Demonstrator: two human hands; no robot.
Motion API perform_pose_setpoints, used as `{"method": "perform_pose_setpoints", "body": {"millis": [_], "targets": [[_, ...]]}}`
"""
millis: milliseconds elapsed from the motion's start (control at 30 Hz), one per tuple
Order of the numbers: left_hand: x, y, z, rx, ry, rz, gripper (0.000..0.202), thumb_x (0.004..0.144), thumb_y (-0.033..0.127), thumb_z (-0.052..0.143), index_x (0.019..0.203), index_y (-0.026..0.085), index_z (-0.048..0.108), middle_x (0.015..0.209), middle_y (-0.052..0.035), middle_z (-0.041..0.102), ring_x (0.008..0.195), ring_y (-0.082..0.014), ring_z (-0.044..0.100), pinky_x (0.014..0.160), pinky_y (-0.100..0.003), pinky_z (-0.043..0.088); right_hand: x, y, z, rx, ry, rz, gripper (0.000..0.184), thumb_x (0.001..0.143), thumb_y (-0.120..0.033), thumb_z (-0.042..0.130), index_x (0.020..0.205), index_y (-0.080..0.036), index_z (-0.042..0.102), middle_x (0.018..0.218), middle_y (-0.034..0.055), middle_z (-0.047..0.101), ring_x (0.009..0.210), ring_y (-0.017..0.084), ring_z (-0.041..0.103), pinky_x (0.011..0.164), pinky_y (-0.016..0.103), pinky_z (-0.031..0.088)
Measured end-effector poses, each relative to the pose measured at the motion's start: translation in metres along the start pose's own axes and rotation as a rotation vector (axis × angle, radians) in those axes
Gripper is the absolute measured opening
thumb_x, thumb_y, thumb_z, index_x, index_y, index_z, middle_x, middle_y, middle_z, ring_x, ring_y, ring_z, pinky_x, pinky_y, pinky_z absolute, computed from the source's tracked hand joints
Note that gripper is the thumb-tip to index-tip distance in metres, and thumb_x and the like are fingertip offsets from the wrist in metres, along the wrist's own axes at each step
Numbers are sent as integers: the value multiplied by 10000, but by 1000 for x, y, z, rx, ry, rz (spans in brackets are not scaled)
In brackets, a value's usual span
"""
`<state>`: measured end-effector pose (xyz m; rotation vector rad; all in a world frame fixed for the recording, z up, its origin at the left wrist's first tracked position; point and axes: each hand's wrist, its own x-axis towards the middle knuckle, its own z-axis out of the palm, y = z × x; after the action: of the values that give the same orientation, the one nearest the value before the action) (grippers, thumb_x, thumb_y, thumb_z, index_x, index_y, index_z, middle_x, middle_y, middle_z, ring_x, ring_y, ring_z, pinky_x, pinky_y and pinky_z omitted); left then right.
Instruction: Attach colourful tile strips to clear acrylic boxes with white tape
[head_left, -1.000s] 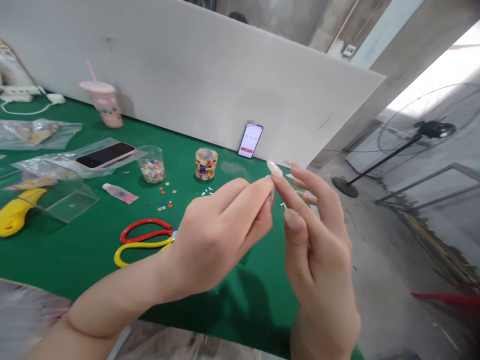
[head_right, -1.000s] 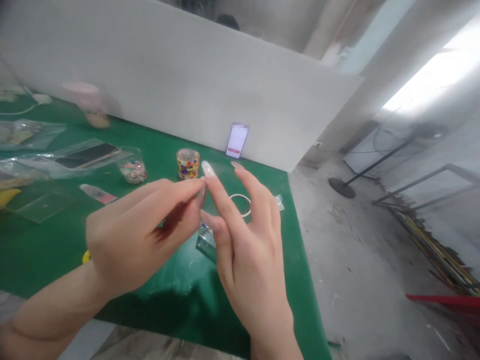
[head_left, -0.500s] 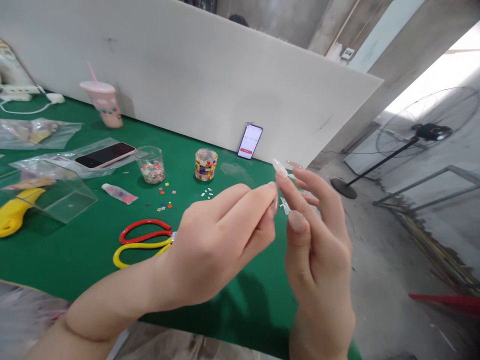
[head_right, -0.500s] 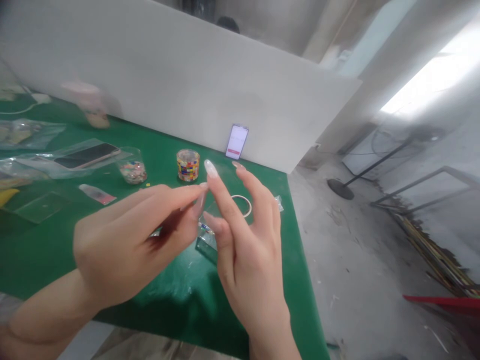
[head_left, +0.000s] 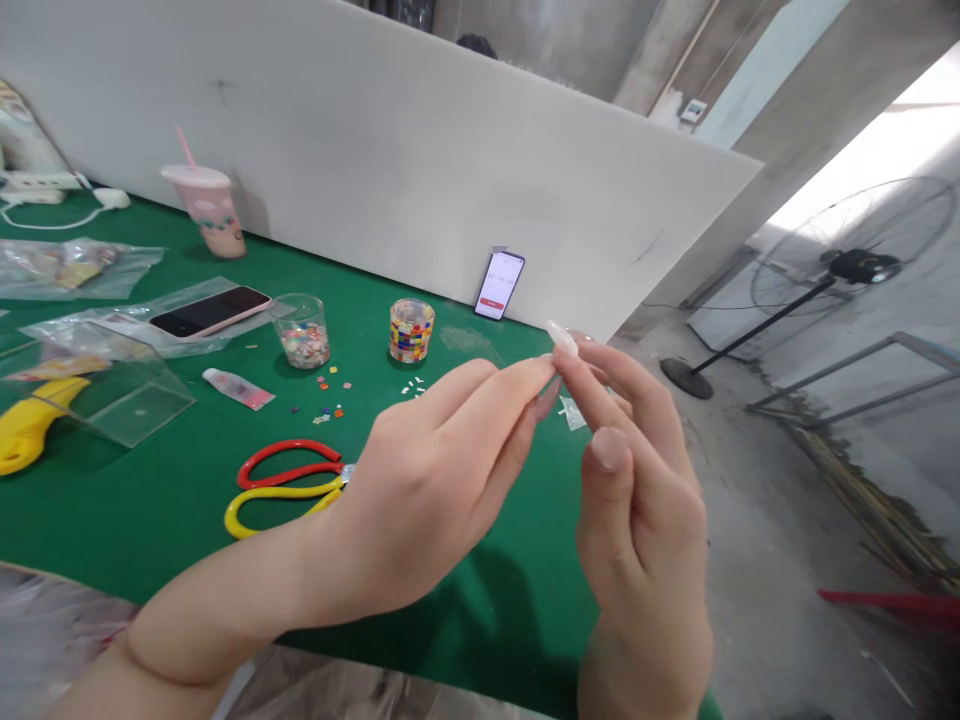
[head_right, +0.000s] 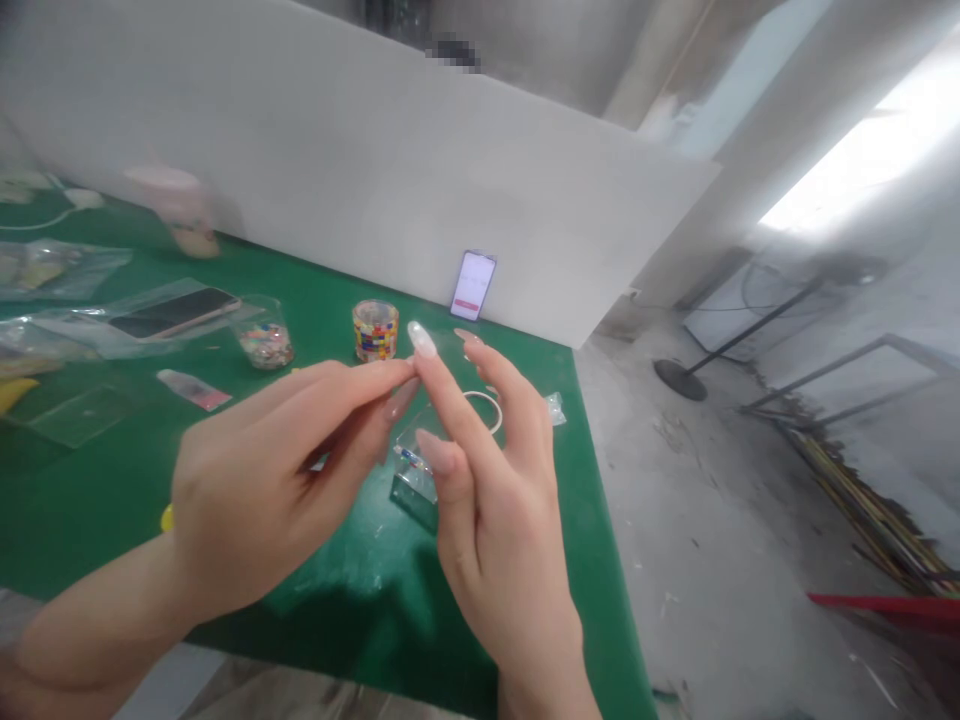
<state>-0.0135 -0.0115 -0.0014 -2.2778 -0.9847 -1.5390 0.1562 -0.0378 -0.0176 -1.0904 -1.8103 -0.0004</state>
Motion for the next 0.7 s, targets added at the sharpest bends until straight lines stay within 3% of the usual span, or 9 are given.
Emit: {"method": "perform_pose_setpoints", "body": {"millis": [133,233,433,700], "targets": [[0,-1,1,22,-19,-7,191,1098,123,548,1013,153,716,716,33,662,590,-98,573,590,-217,503,-1,1,-1,-43,-22,-1,466,1140,-290,495,1578,-436,552,1614,27,534,1442,229,567,1158,430,505],[-1,-2,4,54,-10,19,206,1091,107,528,1038,130,727,690,37,638,564,-98,560,535,-227,457,2,3,-1,-121,-33,-62,436,1130,-262,513,1541,-359,617,1620,71,528,1436,235,554,1155,422,495],[-3,-6,9,90,-2,44,341,1034,64,508,743,172,649,616,38,597,487,-100,505,449,-265,372,7,5,-3,-209,-98,-127,400,1141,-231,464,1496,-253,647,1639,146,502,1436,242,548,1153,460,490],[-1,-6,7,93,6,30,269,1059,115,522,859,183,689,630,43,617,511,-100,518,486,-230,411,3,7,-4,-92,-84,-70,417,1140,-273,482,1529,-312,626,1647,86,507,1462,221,550,1111,393,554]]}}
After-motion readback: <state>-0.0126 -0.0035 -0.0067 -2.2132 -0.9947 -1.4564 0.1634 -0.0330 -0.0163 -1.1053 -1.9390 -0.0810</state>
